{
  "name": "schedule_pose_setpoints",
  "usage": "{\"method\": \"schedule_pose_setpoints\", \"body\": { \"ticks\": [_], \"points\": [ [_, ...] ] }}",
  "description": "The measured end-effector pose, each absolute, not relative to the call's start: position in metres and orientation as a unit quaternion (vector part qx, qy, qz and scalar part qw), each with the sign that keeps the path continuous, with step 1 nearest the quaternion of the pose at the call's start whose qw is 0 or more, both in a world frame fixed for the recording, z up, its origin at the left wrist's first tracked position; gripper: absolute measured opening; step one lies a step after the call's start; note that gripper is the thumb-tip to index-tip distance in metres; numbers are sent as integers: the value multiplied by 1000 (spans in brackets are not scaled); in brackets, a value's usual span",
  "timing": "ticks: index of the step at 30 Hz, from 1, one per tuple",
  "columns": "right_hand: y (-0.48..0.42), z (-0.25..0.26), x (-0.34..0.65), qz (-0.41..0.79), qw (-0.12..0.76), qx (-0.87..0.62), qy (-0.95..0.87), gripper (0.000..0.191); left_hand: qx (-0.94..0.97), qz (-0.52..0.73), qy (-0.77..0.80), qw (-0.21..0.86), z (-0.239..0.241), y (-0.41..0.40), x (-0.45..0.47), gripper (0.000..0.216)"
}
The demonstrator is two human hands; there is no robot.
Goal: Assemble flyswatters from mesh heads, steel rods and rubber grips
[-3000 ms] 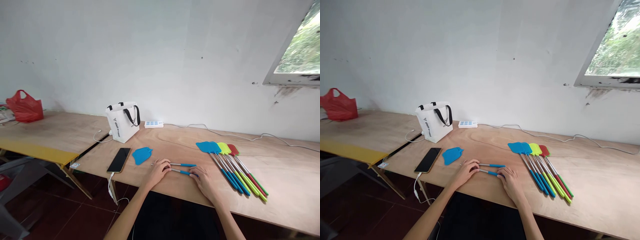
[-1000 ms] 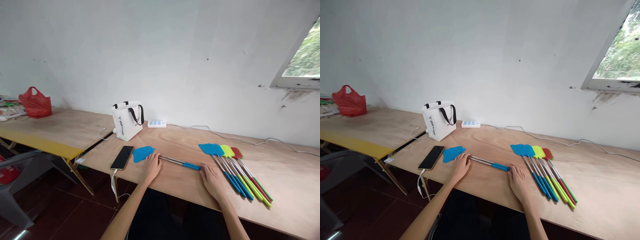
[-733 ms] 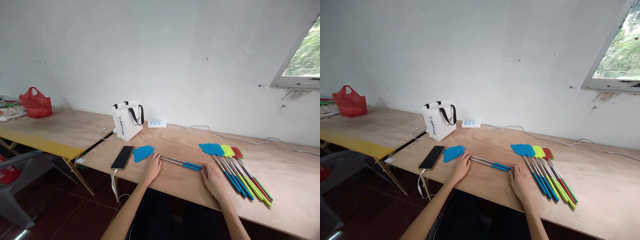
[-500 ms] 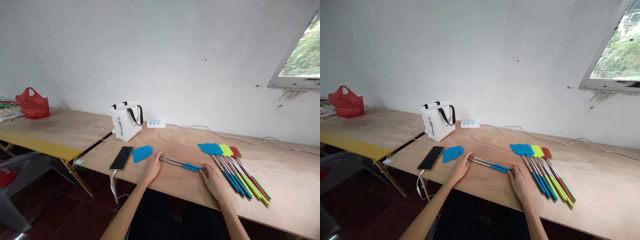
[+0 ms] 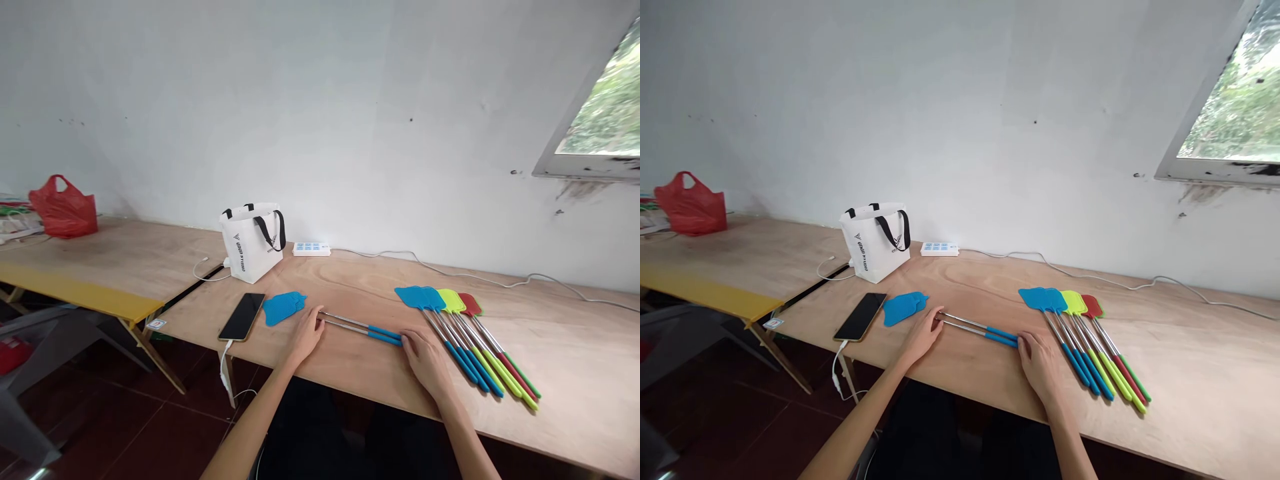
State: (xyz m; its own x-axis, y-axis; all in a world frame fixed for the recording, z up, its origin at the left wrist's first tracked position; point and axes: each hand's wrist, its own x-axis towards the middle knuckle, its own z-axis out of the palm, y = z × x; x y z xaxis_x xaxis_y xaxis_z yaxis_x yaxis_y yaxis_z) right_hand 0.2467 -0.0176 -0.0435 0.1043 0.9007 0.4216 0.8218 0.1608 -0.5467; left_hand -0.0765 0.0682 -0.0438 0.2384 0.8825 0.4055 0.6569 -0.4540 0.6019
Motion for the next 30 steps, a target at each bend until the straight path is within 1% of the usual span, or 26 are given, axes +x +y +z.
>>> {"method": "schedule_pose_setpoints", "body": {
  "ticks": [3,7,10,15,21,26,30],
  "points": [
    [-19,-38,244,68,376,-648,-659,30,776,341,518,115,-48,71,-76,39],
    [-21,-35,243,76,363,-644,-669,34,795,291,529,67,-56,74,-75,45],
    [-20,-34,244,75,345,-636,-686,36,801,281,526,53,-58,74,-75,48],
    [-20,-35,245,69,323,-622,-710,32,802,277,527,51,-57,74,-75,48],
    [-18,-39,247,81,325,-636,-695,31,787,314,525,78,-51,72,-76,37],
    [-15,-48,251,49,335,-648,-683,27,783,346,505,108,-42,66,-76,19],
    [-14,-54,254,22,326,-652,-685,29,793,339,495,104,-37,63,-74,14]
  ]
}}
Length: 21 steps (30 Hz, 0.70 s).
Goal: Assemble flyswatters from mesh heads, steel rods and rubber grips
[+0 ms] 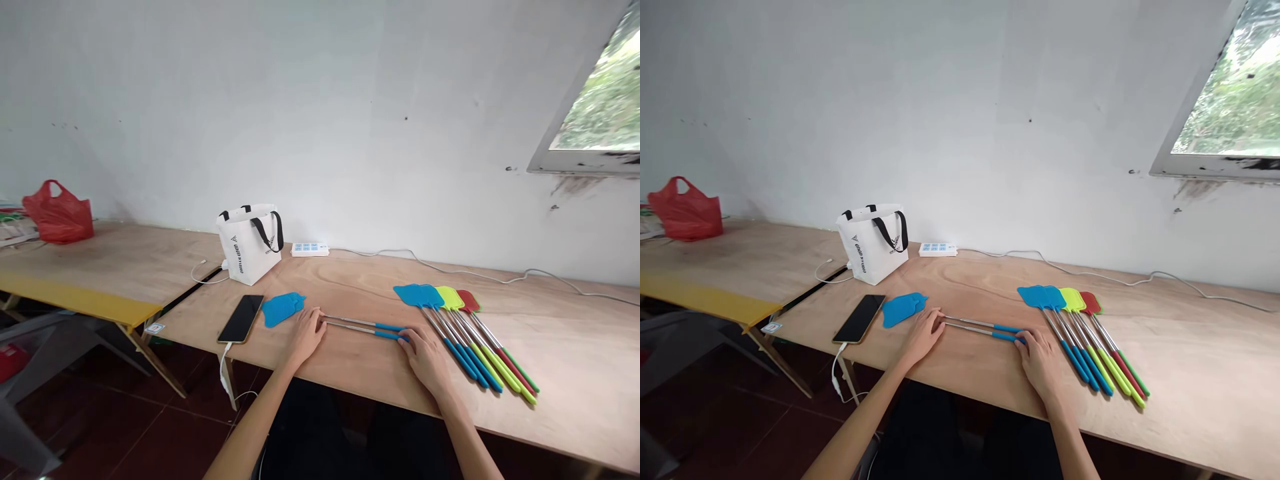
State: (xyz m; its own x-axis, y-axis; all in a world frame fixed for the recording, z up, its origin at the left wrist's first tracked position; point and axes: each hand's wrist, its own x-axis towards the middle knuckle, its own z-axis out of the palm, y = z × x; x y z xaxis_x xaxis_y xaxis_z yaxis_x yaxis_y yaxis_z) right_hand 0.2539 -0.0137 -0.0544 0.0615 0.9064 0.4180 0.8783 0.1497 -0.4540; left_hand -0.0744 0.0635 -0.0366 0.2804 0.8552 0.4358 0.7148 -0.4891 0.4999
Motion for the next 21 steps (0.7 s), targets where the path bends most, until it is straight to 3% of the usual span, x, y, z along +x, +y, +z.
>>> {"method": "schedule_pose_setpoints", "body": {
  "ticks": [21],
  "points": [
    [-16,-49,250,-11,299,-637,-710,28,801,327,494,79,-34,60,-74,9]
  ]
}}
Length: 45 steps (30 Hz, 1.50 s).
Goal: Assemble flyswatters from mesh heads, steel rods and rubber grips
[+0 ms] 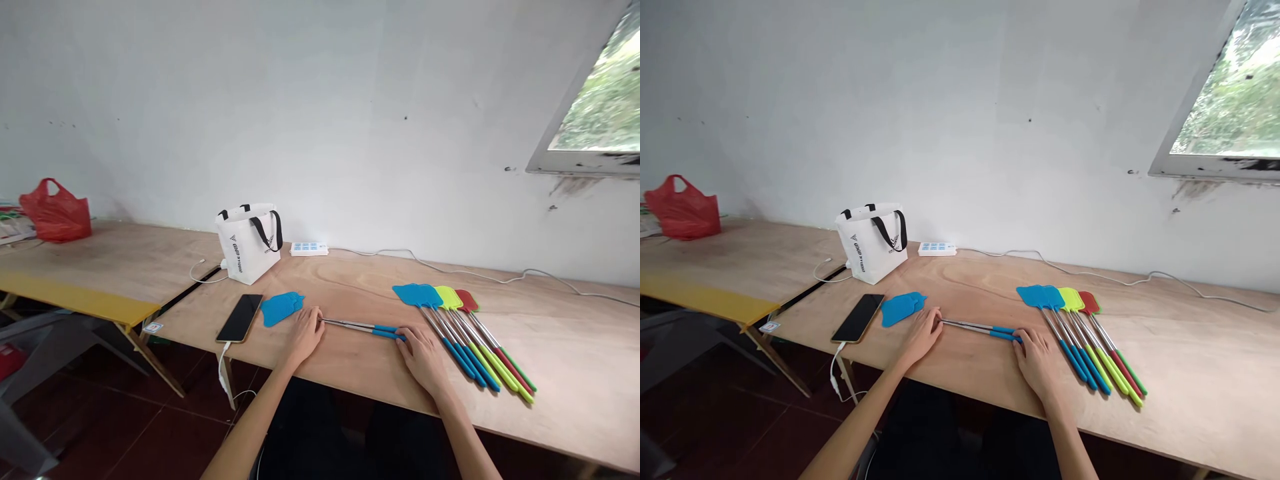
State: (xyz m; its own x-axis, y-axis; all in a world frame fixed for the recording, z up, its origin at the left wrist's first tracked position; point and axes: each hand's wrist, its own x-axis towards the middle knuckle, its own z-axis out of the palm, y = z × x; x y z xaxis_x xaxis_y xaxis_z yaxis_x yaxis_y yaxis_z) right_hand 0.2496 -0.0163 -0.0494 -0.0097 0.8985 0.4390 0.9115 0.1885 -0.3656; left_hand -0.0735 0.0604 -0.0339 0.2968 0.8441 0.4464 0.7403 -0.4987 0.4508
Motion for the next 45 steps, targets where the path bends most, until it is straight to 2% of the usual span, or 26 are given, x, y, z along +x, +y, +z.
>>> {"method": "schedule_pose_setpoints", "body": {
  "ticks": [10,26,33,45],
  "points": [
    [-18,-51,249,-19,281,-639,-716,36,809,319,490,62,-31,58,-73,8],
    [-16,-55,250,-44,274,-633,-723,36,818,319,476,48,-33,59,-73,6],
    [-15,-55,250,-48,272,-633,-723,35,818,320,475,48,-32,58,-72,19],
    [-15,-57,251,-61,272,-630,-725,33,822,312,475,42,-35,59,-72,17]
  ]
}}
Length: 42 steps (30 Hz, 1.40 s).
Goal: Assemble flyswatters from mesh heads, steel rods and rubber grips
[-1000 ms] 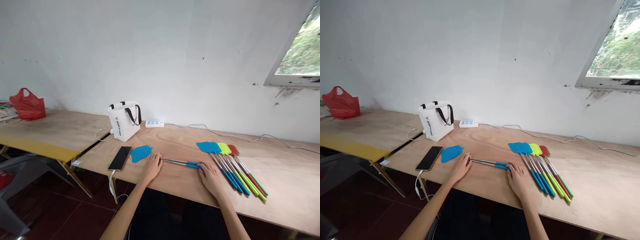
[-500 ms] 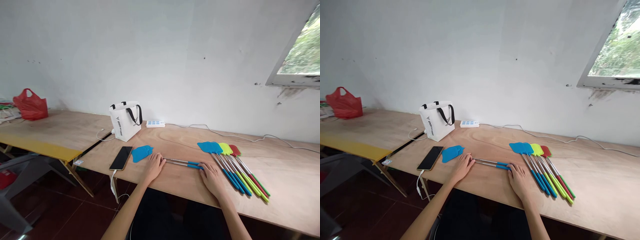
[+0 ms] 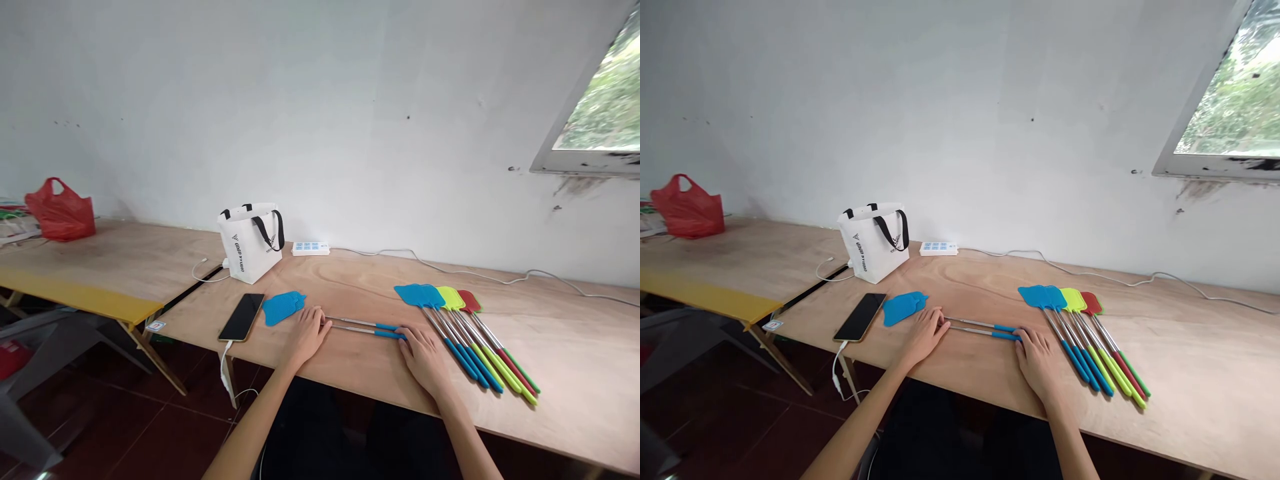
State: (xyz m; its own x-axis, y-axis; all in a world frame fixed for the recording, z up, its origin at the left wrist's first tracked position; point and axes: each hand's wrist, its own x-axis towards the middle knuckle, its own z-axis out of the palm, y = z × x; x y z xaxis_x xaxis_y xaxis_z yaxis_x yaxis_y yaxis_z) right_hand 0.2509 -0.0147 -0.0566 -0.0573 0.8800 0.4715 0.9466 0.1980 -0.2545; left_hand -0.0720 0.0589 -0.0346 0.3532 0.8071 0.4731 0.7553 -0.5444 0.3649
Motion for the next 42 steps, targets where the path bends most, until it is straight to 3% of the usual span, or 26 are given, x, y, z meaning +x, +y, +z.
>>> {"method": "schedule_pose_setpoints", "body": {
  "ticks": [15,20,24,28,42],
  "points": [
    [-16,-53,249,-58,270,-632,-724,34,770,362,511,123,-37,64,-73,18],
    [-16,-52,249,-51,267,-632,-726,34,751,428,500,41,-29,67,-77,16],
    [-16,-53,250,-55,265,-633,-726,35,720,396,568,-37,-36,70,-82,23],
    [-15,-55,250,-58,265,-633,-725,35,738,343,581,-22,-47,71,-81,31],
    [-15,-56,251,-38,276,-631,-724,35,765,369,528,7,-60,79,-81,33]
  ]
}}
